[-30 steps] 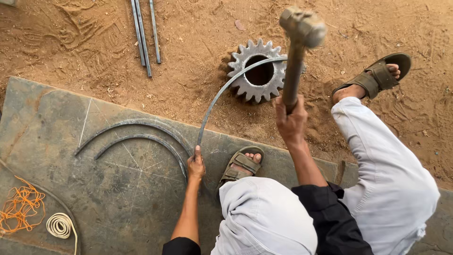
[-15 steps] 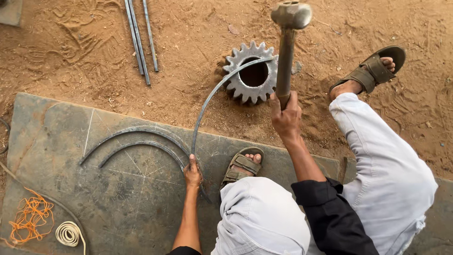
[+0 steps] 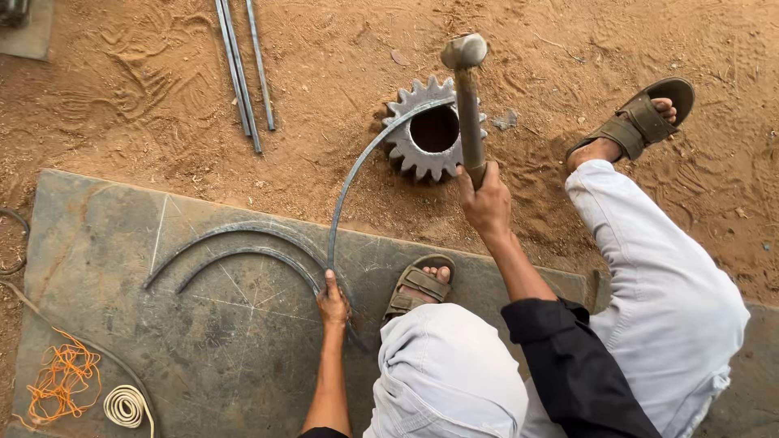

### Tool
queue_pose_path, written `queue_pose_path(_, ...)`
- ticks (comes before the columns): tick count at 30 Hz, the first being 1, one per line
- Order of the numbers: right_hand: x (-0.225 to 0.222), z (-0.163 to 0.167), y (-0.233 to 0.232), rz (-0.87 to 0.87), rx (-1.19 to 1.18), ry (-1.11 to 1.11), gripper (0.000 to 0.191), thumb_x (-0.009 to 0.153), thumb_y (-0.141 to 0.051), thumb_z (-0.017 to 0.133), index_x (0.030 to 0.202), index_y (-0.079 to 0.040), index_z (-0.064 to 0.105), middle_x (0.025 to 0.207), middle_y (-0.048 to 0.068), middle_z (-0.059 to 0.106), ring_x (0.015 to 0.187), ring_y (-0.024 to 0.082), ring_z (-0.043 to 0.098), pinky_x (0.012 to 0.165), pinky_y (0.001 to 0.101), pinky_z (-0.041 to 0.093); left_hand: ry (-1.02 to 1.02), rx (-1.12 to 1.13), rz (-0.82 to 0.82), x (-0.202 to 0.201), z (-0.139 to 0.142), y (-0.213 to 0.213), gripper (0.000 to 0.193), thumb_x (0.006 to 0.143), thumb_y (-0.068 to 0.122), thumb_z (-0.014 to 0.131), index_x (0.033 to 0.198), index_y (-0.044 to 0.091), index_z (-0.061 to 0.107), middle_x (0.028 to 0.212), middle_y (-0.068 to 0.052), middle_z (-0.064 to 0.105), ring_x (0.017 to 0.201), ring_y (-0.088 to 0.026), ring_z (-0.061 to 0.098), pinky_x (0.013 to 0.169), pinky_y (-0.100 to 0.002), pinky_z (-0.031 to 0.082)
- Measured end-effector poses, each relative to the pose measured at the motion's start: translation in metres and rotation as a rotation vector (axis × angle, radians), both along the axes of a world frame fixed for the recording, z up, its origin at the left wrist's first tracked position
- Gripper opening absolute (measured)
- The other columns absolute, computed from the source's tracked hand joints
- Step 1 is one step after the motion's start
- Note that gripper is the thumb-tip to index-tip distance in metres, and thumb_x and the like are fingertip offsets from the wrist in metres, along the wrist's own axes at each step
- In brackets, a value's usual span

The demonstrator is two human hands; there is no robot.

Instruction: The person sits on the ground and uses a hammer to bend a metal rod around a gear-shaped metal object. They repeatedly reposition the rod and strike it to form a curved shape, then place the finished piece on a metal plate.

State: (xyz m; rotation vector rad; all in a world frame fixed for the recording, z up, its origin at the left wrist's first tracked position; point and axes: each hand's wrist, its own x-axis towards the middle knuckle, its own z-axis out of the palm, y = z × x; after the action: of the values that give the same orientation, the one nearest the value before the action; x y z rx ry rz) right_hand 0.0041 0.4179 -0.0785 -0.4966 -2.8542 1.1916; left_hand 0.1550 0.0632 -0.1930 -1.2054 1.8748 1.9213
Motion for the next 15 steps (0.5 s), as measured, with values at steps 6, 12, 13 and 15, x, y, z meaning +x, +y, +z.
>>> queue_pose_path(6, -0.011, -0.018, 0.010, -0.021, 0.135, -0.258, 0.041, 0.104, -0.045, 0.054, 0.110, -0.006, 0.046, 0.077, 0.015, 0.066, 0.057, 0.027, 0.065, 0.050, 0.0426, 0.054, -0.004, 0.020, 0.016, 0.003, 0.001, -0.001, 0.067, 0.088, 0.076, 0.055, 0.059, 0.018, 0.041, 0.045, 0.004, 0.035, 0.031, -0.012, 0.034, 0.030, -0.031, 0.027)
queue_pose_path(12, 0.050, -0.049, 0.023, -0.178, -0.017, -0.375, 0.049, 0.098, -0.049, 0.054, 0.119, -0.005, 0.047, 0.086, 0.020, 0.068, 0.066, 0.035, 0.073, 0.058, 0.0504, 0.061, -0.023, 0.059, 0.049, -0.021, 0.005, 0.019, 0.063, 0.090, 0.073, 0.055, 0.064, 0.017, 0.045, 0.047, 0.005, 0.038, 0.032, -0.011, 0.035, 0.031, -0.030, 0.027)
queue_pose_path(13, 0.060, -0.054, 0.021, -0.155, 0.051, -0.353, 0.050, 0.097, -0.049, 0.057, 0.118, -0.005, 0.048, 0.086, 0.024, 0.069, 0.071, 0.040, 0.072, 0.064, 0.0533, 0.059, 0.046, 0.088, 0.048, -0.040, 0.007, 0.030, 0.060, 0.090, 0.072, 0.056, 0.066, 0.018, 0.048, 0.048, 0.005, 0.037, 0.033, -0.011, 0.035, 0.031, -0.030, 0.026)
queue_pose_path(15, 0.075, -0.060, 0.015, -0.099, 0.198, -0.333, 0.050, 0.095, -0.048, 0.063, 0.116, -0.004, 0.051, 0.088, 0.032, 0.071, 0.081, 0.049, 0.070, 0.075, 0.0591, 0.055, 0.131, -0.006, -0.050, -0.071, 0.018, 0.058, 0.046, 0.090, 0.072, 0.053, 0.079, 0.028, 0.057, 0.051, 0.008, 0.035, 0.037, -0.009, 0.035, 0.032, -0.029, 0.024)
